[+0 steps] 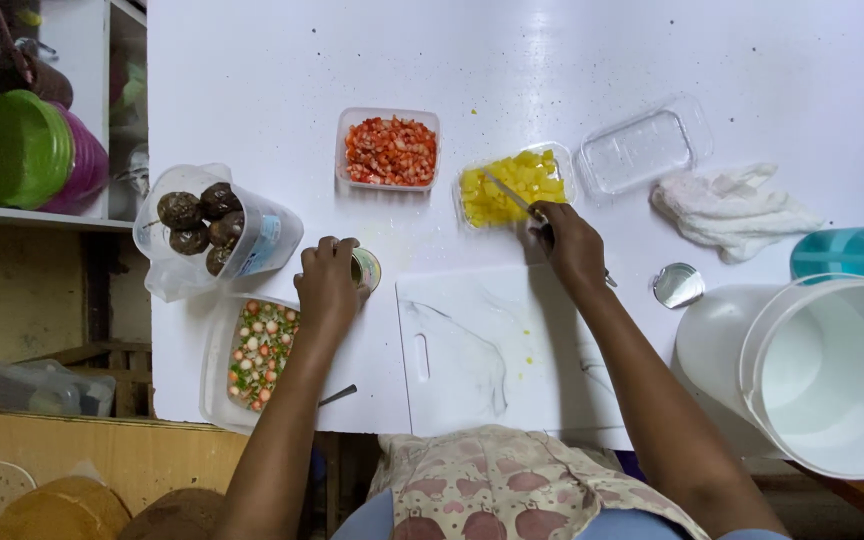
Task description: Dicing pineapple and slicing passion fruit on a cutting board in a kitchen setting
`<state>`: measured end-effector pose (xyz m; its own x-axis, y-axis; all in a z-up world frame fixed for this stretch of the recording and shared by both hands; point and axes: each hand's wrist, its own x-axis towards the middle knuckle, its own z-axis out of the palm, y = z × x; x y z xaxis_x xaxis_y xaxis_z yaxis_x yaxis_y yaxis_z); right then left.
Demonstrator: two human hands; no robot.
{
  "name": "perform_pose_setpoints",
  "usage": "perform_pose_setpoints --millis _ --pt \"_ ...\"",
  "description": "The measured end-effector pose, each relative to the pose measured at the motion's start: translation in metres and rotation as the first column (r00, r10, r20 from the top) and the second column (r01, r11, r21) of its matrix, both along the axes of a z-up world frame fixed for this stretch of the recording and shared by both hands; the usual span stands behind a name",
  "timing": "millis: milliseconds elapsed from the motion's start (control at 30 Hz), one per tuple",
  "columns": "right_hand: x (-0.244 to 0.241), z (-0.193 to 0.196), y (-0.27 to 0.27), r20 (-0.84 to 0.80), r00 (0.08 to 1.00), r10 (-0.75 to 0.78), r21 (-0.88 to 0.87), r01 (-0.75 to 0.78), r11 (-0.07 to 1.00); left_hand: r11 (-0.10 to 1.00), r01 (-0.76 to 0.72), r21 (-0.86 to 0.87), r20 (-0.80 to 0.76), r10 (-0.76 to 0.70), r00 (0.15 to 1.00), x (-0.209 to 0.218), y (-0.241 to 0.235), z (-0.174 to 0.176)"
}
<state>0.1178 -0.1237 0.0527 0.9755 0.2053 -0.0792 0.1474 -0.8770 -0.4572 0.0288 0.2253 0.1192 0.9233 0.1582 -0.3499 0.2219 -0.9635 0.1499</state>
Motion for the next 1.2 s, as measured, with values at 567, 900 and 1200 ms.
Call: perform_pose_setpoints --millis 567,900,1200 --pt "0.15 -0.028 0.008 0.256 0.962 -0.092 0.034 0.086 0.996 0.996 -0.082 0.038 0.39 0.06 0.919 0.164 0.049 -0.039" --pt "0.121 -0.01 -0.047 0.467 0.843 -0.269 0.149 0.225 0.963 0.999 0.035 0.02 0.66 -0.039 0.75 0.122 -0.004 -0.015" --pt "0.012 -0.021 -0.181 0.534 0.816 -0.222 -0.317 0.437 0.842 0.892 -0.392 -0.226 -0.215 0.347 0.913 -0.079 -0.068 -0.053"
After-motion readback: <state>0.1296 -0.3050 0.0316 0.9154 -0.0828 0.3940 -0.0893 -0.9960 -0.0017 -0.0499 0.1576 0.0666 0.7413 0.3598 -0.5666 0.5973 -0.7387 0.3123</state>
